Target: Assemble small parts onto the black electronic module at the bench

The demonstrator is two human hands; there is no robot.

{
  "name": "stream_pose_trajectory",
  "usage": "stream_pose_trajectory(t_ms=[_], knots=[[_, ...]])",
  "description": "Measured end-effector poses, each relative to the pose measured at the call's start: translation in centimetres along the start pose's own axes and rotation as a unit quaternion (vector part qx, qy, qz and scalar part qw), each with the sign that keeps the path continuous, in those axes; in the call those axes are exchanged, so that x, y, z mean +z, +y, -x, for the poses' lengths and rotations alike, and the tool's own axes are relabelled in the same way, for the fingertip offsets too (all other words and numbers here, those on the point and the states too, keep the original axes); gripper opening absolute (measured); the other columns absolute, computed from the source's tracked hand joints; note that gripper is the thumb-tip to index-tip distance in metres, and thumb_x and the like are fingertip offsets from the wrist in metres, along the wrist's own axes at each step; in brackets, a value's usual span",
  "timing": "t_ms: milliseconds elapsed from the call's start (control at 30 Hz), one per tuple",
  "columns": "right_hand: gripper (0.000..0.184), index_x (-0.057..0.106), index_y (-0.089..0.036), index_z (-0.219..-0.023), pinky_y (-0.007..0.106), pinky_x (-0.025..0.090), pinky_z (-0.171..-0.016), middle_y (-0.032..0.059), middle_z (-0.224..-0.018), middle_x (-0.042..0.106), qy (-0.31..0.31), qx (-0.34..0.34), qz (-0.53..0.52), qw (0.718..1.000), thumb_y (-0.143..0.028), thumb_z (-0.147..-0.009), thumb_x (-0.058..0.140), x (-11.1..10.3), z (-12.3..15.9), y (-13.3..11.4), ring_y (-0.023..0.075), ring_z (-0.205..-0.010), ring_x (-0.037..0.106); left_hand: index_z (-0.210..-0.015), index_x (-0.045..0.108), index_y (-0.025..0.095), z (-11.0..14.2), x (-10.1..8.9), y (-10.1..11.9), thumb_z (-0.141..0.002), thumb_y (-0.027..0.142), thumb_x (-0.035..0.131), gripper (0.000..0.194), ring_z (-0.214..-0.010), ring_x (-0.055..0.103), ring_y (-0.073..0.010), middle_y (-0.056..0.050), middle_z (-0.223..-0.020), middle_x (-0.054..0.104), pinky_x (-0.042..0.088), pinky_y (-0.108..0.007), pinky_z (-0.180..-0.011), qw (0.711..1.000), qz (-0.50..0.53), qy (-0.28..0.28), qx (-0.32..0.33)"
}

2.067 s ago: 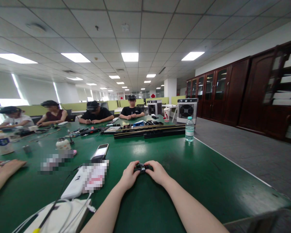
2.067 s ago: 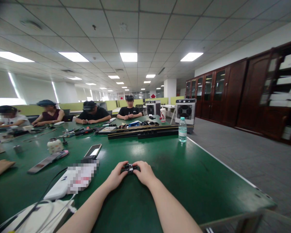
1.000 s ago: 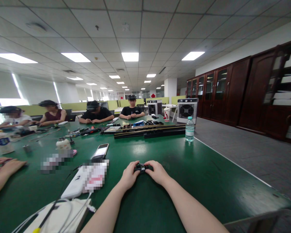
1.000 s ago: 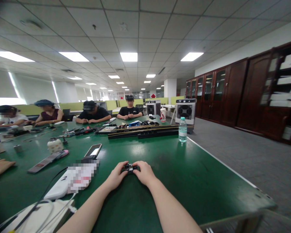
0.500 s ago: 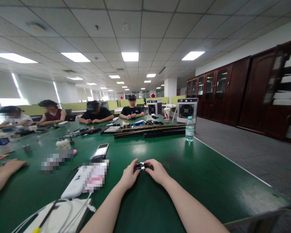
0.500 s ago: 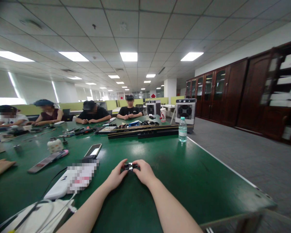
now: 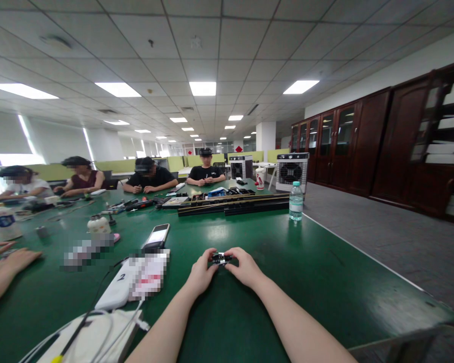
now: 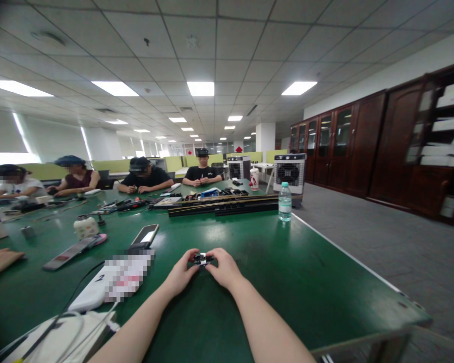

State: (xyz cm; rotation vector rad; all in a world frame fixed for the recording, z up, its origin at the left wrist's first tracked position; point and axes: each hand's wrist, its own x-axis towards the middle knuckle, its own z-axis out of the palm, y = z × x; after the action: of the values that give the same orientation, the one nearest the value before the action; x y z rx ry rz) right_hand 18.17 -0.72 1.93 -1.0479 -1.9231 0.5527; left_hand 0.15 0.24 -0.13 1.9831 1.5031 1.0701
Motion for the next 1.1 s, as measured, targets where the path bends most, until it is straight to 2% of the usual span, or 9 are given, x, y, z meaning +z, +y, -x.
stream_pose_trajectory(t_ms=[267, 467, 700, 900, 1100], knots=[[0.031, 0.063, -0.020, -0.099, 0.033, 0.043, -0.091, 0.0050, -0.102, 0.063, -0.003, 0.016, 0.003, 1.000, -0.013, -0.068, 0.063, 0.1, 0.1, 0.2, 0.0187, -0.097, 0.057, -0.111, 0.050, 0.021, -0.1, 0.2, -0.3, -0.070, 0.010, 0.056, 0.043, -0.095, 0.059, -0.0164, -0.004, -0.103, 0.063, 0.044, -0.032, -0.090, 0.999, 0.044, 0.018, 0.000], [0.028, 0.064, -0.020, -0.098, 0.033, 0.046, -0.084, 0.0041, -0.098, 0.064, 0.009, 0.020, 0.006, 1.000, -0.015, -0.071, 0.061, -0.1, 0.0, 0.0, 0.0181, -0.089, 0.059, -0.113, 0.049, 0.021, -0.2, 0.3, -0.4, -0.072, 0.013, 0.055, 0.043, -0.094, 0.059, -0.0167, -0.005, -0.104, 0.061, 0.042, -0.035, -0.094, 0.995, 0.096, 0.022, 0.029], [0.029, 0.063, -0.021, -0.098, 0.033, 0.047, -0.084, 0.0037, -0.099, 0.064, 0.016, 0.015, 0.000, 1.000, -0.015, -0.070, 0.061, 0.0, 0.0, 0.2, 0.0175, -0.088, 0.059, -0.118, 0.048, 0.021, -0.4, 0.5, -1.2, -0.072, 0.013, 0.054, 0.047, -0.098, 0.058, -0.0181, -0.006, -0.106, 0.060, 0.042, -0.038, -0.094, 0.991, 0.124, 0.019, 0.045], [0.030, 0.063, -0.021, -0.099, 0.033, 0.047, -0.084, 0.0039, -0.100, 0.063, 0.012, 0.027, 0.001, 1.000, -0.014, -0.070, 0.060, 0.1, -0.1, 0.3, 0.0173, -0.087, 0.059, -0.116, 0.051, 0.020, -0.5, 0.5, -1.3, -0.070, 0.012, 0.056, 0.047, -0.099, 0.058, -0.0180, -0.006, -0.105, 0.062, 0.041, -0.037, -0.096, 0.995, 0.087, 0.027, 0.039], [0.031, 0.064, -0.022, -0.099, 0.033, 0.047, -0.084, 0.0038, -0.100, 0.064, -0.002, 0.029, 0.016, 0.999, -0.014, -0.070, 0.059, -0.1, 0.0, 0.2, 0.0178, -0.088, 0.059, -0.116, 0.050, 0.019, -0.1, 0.2, -0.3, -0.072, 0.009, 0.054, 0.046, -0.102, 0.057, -0.0173, -0.006, -0.105, 0.062, 0.041, -0.034, -0.095, 1.000, 0.013, 0.011, -0.006]])
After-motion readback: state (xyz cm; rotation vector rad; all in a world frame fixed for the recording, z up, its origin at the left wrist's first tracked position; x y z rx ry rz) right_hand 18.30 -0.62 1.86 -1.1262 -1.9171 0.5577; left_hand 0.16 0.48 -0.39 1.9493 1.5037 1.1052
